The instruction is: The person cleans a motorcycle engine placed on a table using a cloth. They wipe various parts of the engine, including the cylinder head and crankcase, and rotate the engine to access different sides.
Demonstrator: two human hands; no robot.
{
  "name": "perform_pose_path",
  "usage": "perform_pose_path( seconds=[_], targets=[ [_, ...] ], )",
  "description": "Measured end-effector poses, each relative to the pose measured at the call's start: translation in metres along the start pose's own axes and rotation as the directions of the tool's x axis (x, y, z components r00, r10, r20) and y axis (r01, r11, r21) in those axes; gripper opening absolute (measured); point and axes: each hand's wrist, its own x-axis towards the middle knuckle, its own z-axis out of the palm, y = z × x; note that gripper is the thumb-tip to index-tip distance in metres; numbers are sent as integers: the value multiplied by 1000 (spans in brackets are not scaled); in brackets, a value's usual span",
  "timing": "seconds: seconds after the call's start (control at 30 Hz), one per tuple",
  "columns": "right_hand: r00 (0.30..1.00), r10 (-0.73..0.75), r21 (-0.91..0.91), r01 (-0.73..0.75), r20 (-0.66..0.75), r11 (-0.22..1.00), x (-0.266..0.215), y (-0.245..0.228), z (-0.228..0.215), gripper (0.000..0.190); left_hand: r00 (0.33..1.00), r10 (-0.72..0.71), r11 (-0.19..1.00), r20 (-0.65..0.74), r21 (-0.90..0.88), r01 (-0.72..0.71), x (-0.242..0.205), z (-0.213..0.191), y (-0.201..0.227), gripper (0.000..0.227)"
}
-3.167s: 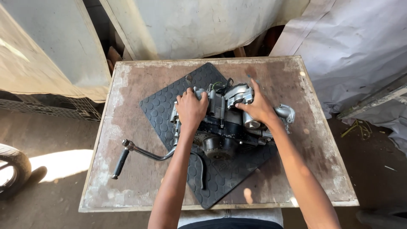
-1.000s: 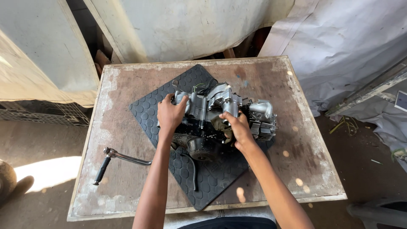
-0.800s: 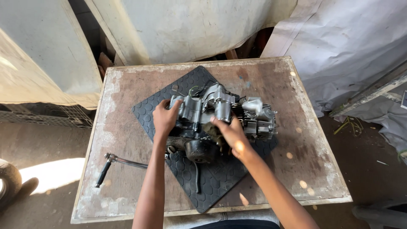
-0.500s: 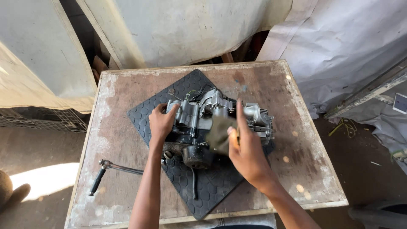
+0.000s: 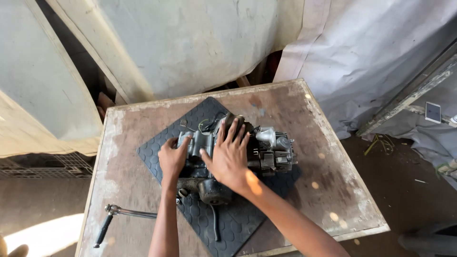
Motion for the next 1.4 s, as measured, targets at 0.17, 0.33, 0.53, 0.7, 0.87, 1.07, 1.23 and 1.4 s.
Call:
perform_pose_path(
  seconds=[0.17, 0.33, 0.53, 0.7, 0.87, 1.07, 1.23, 1.4],
  targets=[
    [991, 118, 71, -122, 64, 990, 58, 38, 43, 105, 1000, -13, 1000, -7, 15, 14, 0, 2, -7, 74],
    [962, 185, 274, -237, 202, 932, 84, 76, 77, 80, 1000, 4, 1000, -22, 0, -4, -4, 1, -6, 73],
    [989, 149, 266, -146, 10, 953, 44, 58, 48, 68, 999, -18, 1000, -29, 5, 19, -4, 0, -5, 71],
    [1000, 27, 426, -24, -1, 905, -45, 21, -33, 61, 999, 10, 1000, -41, -23, -11, -5, -1, -1, 69],
    [989, -69, 344, 20, 130, 939, -80, 27, -46, 55, 999, -2, 1000, -36, -19, 2, 0, 2, -5, 69],
    [991, -114, 460, 132, -68, 878, -49, 20, -120, 53, 999, 9, 999, -36, -42, -11, -9, -1, 0, 71],
    [968, -138, 323, 203, -212, 924, 2, 27, -20, 49, 1000, 4, 1000, -26, -20, -4, -6, 0, 0, 73],
    [951, -254, -105, 239, -178, 965, 0, 27, 29, 50, 999, 24, 999, -37, -35, -25, -14, -5, 4, 73]
  ],
)
